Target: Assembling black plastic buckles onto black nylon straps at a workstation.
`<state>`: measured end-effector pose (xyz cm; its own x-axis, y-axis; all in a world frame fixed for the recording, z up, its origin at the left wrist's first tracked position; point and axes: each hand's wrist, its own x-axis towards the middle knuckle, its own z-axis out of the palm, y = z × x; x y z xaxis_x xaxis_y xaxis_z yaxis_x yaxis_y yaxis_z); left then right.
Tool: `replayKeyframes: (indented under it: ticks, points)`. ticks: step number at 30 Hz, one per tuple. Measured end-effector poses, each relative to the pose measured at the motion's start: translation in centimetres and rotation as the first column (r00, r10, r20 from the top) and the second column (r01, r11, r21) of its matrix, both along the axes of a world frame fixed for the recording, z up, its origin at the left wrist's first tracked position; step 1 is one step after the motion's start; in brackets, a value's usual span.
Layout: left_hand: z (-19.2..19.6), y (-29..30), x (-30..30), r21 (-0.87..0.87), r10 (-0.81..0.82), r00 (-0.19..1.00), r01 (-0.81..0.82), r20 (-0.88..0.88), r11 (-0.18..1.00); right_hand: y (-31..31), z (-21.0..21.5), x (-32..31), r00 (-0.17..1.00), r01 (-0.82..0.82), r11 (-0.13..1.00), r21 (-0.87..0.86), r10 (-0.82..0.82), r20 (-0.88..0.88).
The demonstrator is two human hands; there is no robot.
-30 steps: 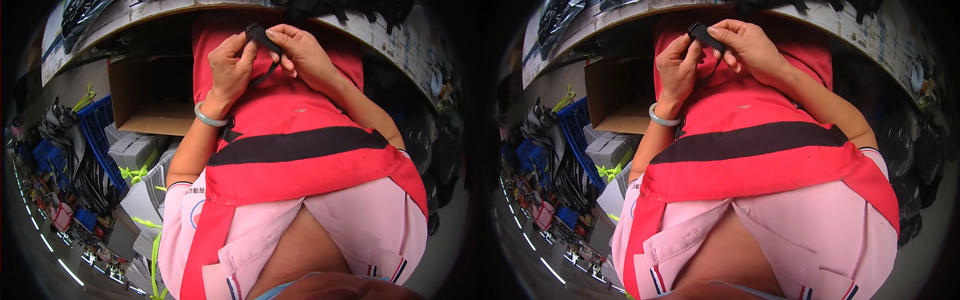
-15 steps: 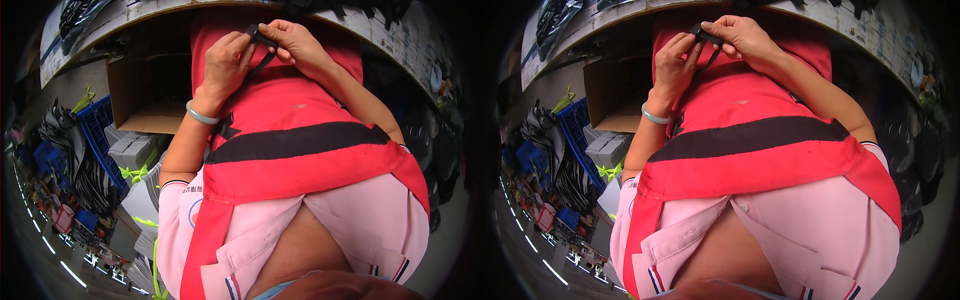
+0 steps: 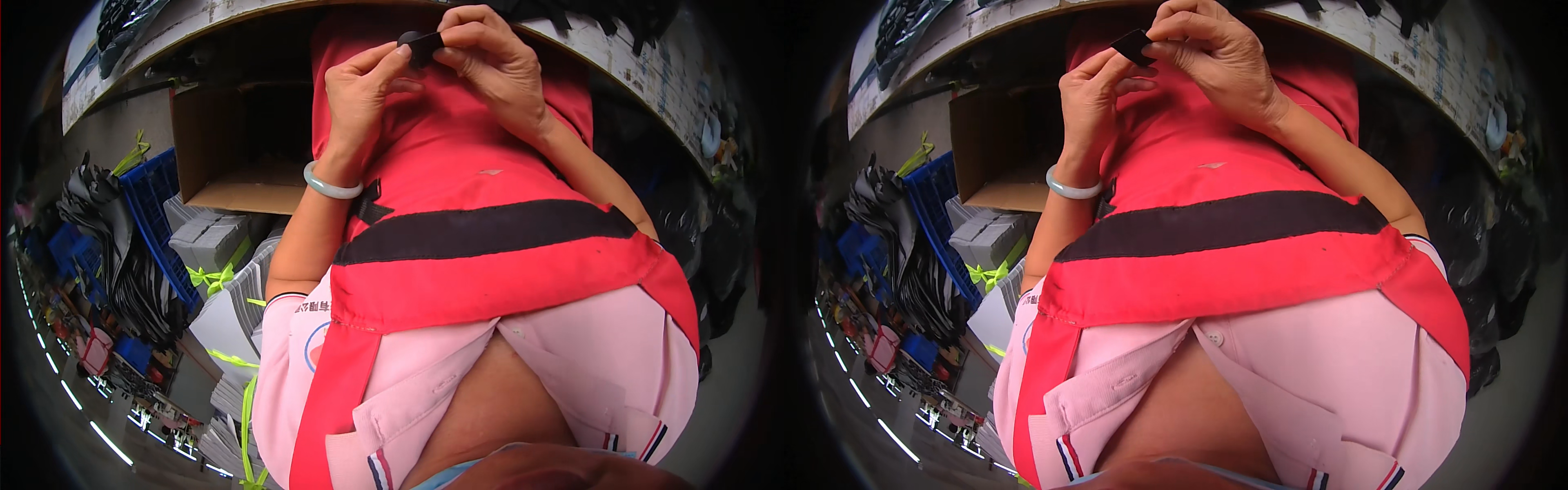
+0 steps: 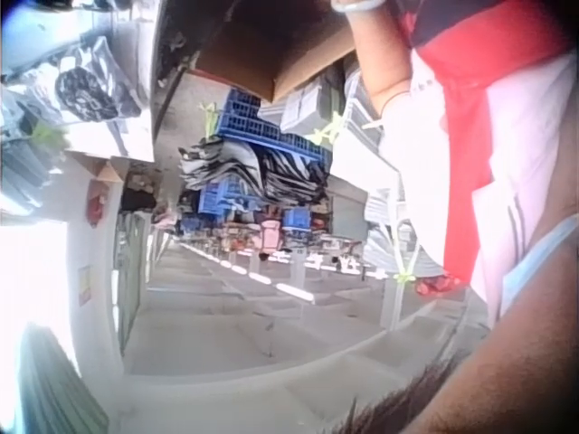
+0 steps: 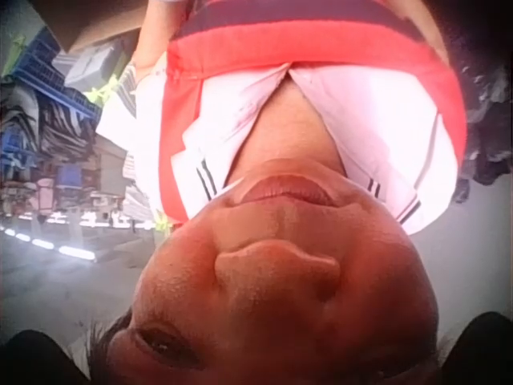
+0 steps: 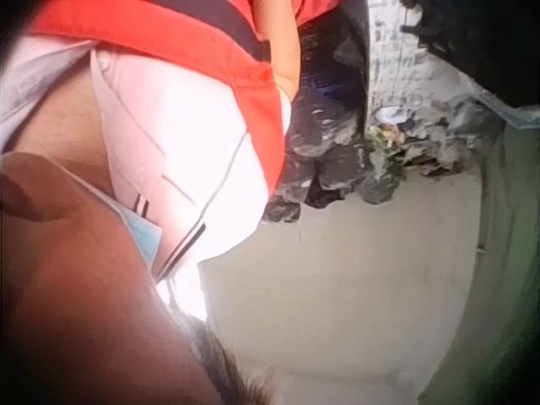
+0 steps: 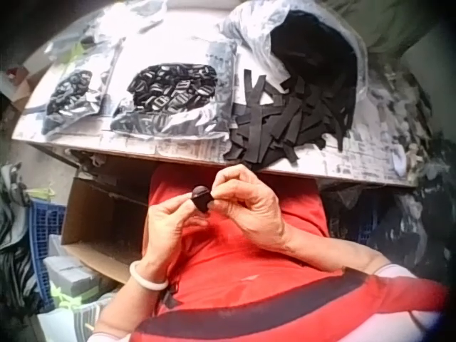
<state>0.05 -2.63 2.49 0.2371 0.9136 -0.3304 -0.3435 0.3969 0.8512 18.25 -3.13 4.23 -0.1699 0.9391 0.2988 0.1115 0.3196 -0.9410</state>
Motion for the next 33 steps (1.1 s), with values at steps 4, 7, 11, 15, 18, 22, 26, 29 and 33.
replayKeyframes:
  ticks: [4, 7, 11, 15, 18, 22, 26, 29, 33]
  points:
    - [-0.2, -0.3, 0.3, 0.041, 0.115, 0.993, -0.115, -0.001, 0.993, 0.4, 2.3, 0.2, 0.990, 0.012, 0.924, -0.383, 0.043, 0.135]
    - [-0.1, 0.0, 0.1, 0.100, 0.140, 0.990, -0.137, -0.025, 0.985, 0.2, 2.0, 0.6, 0.984, -0.022, 0.750, -0.662, 0.134, 0.119]
    - [0.0, -0.2, 0.1, 0.140, 0.138, 0.989, -0.130, -0.054, 0.982, 0.3, 2.1, 0.4, 0.995, -0.052, 0.629, -0.776, 0.100, 0.013]
    - [-1.1, -0.4, 0.2, 0.389, 0.154, 0.982, -0.100, -0.110, 0.916, 0.4, 1.0, 0.0, 0.995, -0.099, 0.659, -0.745, 0.047, -0.090]
    - [-0.7, -0.3, -0.2, 0.464, 0.145, 0.982, -0.071, -0.125, 0.883, 0.6, 0.4, -0.1, 0.956, -0.084, 0.767, -0.636, -0.119, -0.270]
    - [-0.2, -0.9, -1.1, 0.607, 0.068, 0.971, 0.088, -0.229, 0.790, 1.4, 1.9, 1.2, 0.953, -0.271, 0.583, -0.766, 0.050, -0.299]
    - [0.2, -1.2, -1.4, 0.602, 0.054, 0.960, 0.127, -0.273, 0.788, 1.0, 1.9, 1.2, 0.977, -0.213, 0.685, -0.697, 0.149, -0.152]
    - [0.2, -1.2, -1.3, 0.580, 0.009, 0.960, 0.162, -0.281, 0.798, 0.6, 1.5, 0.4, 0.998, -0.063, 0.876, -0.478, 0.042, -0.055]
    - [0.4, -1.1, -1.0, 0.587, -0.009, 0.959, 0.180, -0.282, 0.790, 0.8, 0.5, 0.6, 0.995, 0.027, 0.978, -0.207, -0.006, 0.104]
